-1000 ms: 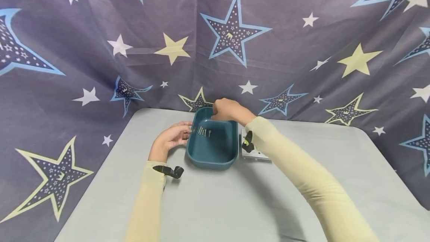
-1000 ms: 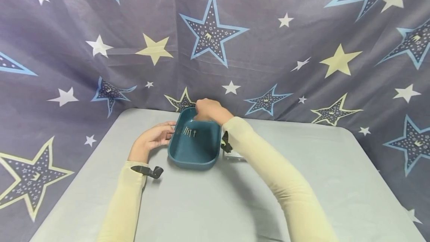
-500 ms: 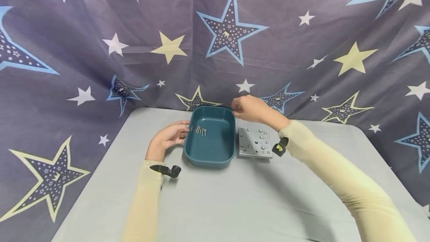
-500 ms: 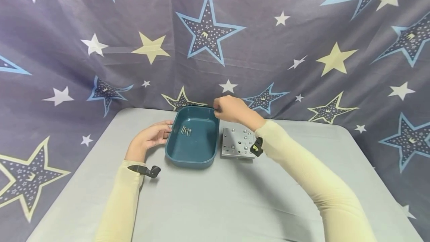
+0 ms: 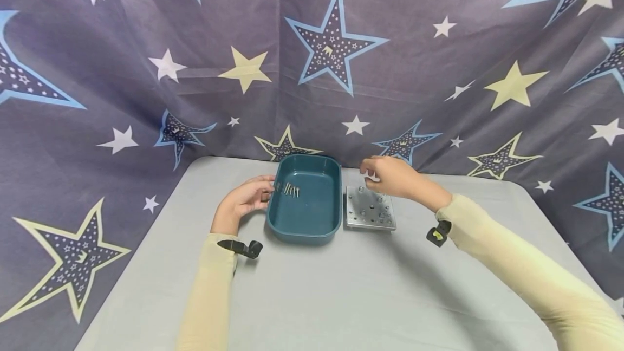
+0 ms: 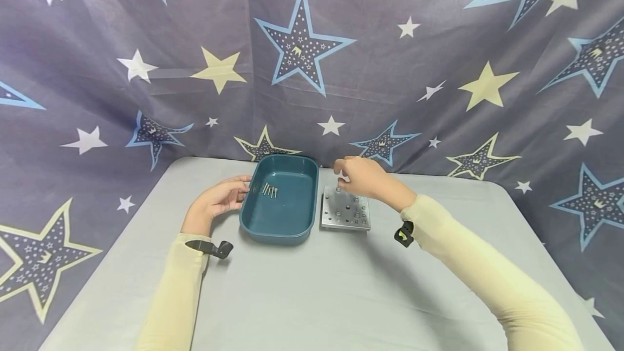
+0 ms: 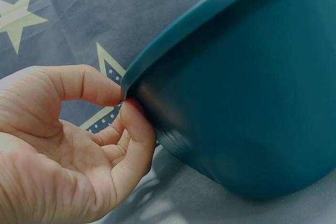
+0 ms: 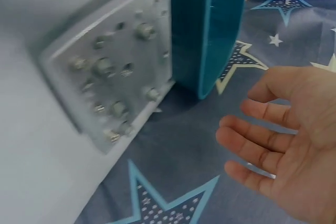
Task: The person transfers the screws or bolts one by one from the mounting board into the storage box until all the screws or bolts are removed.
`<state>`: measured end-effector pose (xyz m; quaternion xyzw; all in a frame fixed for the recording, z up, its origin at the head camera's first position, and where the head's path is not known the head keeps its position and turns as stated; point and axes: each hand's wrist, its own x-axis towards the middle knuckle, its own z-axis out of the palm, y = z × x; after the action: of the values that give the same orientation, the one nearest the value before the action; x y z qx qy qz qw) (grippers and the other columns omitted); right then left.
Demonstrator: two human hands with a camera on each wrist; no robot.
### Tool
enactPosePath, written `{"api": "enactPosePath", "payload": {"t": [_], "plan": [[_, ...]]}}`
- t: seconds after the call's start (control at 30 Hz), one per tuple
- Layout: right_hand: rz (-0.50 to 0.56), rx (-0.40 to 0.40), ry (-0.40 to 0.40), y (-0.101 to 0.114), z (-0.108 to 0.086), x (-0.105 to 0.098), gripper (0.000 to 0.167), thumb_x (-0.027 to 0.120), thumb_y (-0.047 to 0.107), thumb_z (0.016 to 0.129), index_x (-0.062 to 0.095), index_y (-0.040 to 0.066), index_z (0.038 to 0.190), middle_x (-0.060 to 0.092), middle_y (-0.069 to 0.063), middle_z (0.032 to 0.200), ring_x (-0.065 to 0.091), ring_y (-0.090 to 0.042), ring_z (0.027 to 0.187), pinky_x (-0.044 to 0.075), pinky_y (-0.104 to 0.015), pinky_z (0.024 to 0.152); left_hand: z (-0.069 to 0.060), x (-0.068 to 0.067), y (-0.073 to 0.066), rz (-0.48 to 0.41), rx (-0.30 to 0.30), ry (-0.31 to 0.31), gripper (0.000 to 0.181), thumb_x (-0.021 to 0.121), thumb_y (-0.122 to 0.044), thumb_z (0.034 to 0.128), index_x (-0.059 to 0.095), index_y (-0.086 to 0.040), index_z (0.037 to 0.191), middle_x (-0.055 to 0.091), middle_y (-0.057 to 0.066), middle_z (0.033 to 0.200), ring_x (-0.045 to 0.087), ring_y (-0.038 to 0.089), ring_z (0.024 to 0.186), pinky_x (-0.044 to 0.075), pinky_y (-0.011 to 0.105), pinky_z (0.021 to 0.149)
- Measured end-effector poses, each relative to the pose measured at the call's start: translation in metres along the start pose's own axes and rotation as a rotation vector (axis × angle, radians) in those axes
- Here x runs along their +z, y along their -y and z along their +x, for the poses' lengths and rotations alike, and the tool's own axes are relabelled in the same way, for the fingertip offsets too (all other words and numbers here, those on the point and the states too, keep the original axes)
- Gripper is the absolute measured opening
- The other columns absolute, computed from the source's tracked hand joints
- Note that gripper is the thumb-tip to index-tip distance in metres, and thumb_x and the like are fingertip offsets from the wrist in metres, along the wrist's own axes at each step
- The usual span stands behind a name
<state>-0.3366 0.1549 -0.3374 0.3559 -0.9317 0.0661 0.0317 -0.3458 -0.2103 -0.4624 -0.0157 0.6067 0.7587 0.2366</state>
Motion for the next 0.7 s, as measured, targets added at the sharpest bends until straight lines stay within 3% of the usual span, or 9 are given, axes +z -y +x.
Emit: {"api": "enactPosePath", "payload": {"t": [0.3, 0.47, 0.7], "plan": [[-0.002, -0.081, 0.005, -0.017, -0.029, 0.013, 0.014, 0.074, 0.007, 0.081, 0.067, 0.009, 0.094, 0.067, -0.006, 0.088, 0.060, -0.015, 0.074, 0.053, -0.033, 0.066, 0.000, -0.001, 0.000, 0.002, 0.009, 0.012, 0.052, 0.039, 0.001, 0.0971, 0.028, 0.003, 0.147, 0.063, -0.002, 0.094, 0.062, 0.010, 0.084, 0.054, 0.027, 0.073], [-0.015, -0.147, 0.029, -0.022, -0.042, 0.020, 0.015, 0.075, 0.005, 0.078, 0.067, 0.009, 0.090, 0.065, -0.005, 0.086, 0.060, -0.015, 0.076, 0.054, -0.032, 0.068, 0.001, -0.002, 0.001, 0.002, 0.010, 0.010, 0.054, 0.040, 0.001, 0.0969, 0.026, 0.004, 0.150, 0.064, -0.001, 0.096, 0.063, 0.010, 0.084, 0.054, 0.027, 0.074], [-0.045, -0.171, 0.072, -0.024, -0.053, 0.035, 0.018, 0.077, 0.007, 0.073, 0.063, 0.013, 0.082, 0.064, -0.002, 0.081, 0.055, -0.010, 0.072, 0.051, -0.028, 0.065, 0.002, -0.003, 0.002, 0.005, 0.008, 0.006, 0.057, 0.040, 0.000, 0.0959, 0.027, 0.004, 0.151, 0.064, 0.000, 0.099, 0.063, 0.011, 0.087, 0.055, 0.027, 0.074]]}}
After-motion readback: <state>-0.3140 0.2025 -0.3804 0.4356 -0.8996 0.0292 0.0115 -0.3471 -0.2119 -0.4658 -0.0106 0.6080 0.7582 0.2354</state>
